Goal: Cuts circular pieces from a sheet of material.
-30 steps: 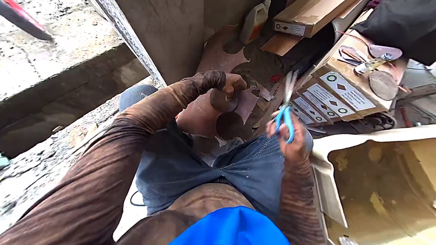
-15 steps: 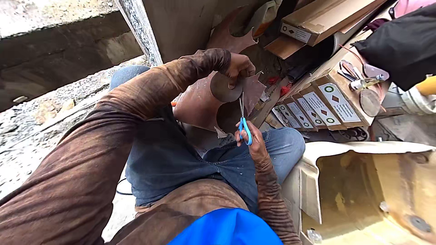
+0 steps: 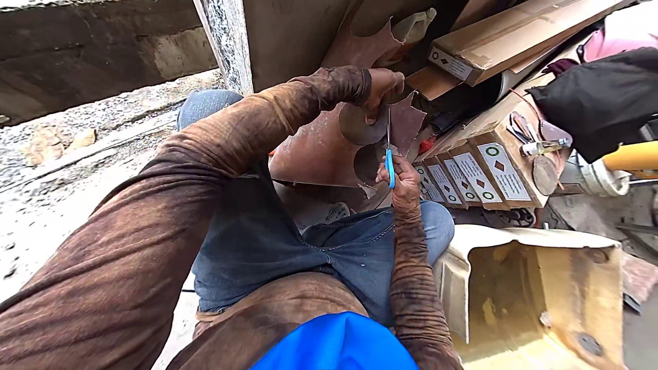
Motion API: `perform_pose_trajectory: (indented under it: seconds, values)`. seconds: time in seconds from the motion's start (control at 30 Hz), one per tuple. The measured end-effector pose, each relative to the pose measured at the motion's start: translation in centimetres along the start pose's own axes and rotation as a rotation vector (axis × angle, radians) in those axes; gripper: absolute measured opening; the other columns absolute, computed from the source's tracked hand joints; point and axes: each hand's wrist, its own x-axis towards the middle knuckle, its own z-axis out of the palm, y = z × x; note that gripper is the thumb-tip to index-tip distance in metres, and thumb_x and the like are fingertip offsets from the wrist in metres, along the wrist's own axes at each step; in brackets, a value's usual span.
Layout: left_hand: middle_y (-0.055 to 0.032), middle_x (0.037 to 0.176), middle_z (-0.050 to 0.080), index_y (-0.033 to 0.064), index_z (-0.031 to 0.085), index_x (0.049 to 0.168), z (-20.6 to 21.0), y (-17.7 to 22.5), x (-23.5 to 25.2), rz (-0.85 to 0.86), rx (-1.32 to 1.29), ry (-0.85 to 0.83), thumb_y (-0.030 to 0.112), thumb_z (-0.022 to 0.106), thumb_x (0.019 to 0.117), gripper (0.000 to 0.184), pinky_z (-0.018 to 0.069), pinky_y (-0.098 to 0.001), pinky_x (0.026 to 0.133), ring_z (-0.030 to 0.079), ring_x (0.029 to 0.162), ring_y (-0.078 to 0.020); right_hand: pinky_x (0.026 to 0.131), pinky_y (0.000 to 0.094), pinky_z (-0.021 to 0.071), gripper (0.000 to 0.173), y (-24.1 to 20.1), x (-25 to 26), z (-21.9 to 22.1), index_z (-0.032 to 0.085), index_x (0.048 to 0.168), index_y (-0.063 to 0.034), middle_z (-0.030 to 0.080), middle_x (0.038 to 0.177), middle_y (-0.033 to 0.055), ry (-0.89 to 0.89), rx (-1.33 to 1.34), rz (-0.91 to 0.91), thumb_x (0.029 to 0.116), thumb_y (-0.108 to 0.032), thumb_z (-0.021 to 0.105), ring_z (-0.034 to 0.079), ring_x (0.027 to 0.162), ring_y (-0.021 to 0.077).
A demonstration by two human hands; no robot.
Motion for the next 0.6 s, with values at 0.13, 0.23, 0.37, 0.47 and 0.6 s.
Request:
perform_pose_trajectory:
  seconds: [0.13,0.23,0.37,0.47,0.6]
  values:
    - [-0.0162,0.102,0.070,0.0020,0.055,0.131,0.5,-0.9,0.5,0.037,0.100,0.050,0.009,0.095,0.0674,0.076,0.0532,-0.0542,0.094,0.067,0.101,-0.0345,0.064,0.0299,0.0605,0.039,-0.5,0.2,-0.5,0.064,0.125,0.0003,0.072,0.084,0.0032,-0.022,-0.024,0.017,0.0890,-0.012,0.075,0.067,0.067,0.0121]
    - [-0.0102,0.105,0.073,0.0070,0.067,0.118,1.5,-2.1,1.0,0.144,0.311,0.054,0.032,0.088,0.0775,0.052,0.0391,-0.0554,0.111,0.066,0.108,-0.0307,0.063,0.0295,0.0597,0.040,-0.1,-0.3,-0.4,0.066,0.124,-0.0004,0.072,0.084,0.0045,-0.008,0.017,0.017,0.0897,-0.016,0.077,0.066,0.066,0.0118]
    - [-0.0111,0.139,0.063,0.0116,0.075,0.117,3.4,-4.0,2.1,0.321,0.397,0.142,0.040,0.079,0.0853,0.042,0.0063,-0.0596,0.127,0.040,0.147,-0.0334,0.063,0.0286,0.0596,0.036,0.9,-0.5,-0.3,0.066,0.123,-0.0004,0.072,0.083,0.0037,0.011,0.055,-0.009,0.0916,-0.016,0.075,0.066,0.065,0.0110]
    - [-0.0092,0.147,0.058,0.0133,0.078,0.109,4.0,-3.2,1.6,0.346,0.444,0.290,0.045,0.079,0.0843,0.040,0.0064,-0.0674,0.124,0.034,0.151,-0.0346,0.063,0.0278,0.0585,0.036,0.5,-0.7,-0.8,0.067,0.123,-0.0010,0.072,0.085,0.0042,0.017,0.087,-0.027,0.0913,-0.016,0.075,0.066,0.066,0.0108]
    - [-0.0012,0.133,0.066,0.0182,0.075,0.115,3.6,-0.8,0.5,0.142,0.452,0.213,0.041,0.079,0.0842,0.038,0.0397,-0.0544,0.098,0.055,0.125,-0.0290,0.062,0.0280,0.0589,0.033,0.0,-1.0,-0.9,0.067,0.119,-0.0005,0.073,0.086,0.0040,0.013,0.108,-0.022,0.0898,-0.013,0.076,0.067,0.068,0.0113]
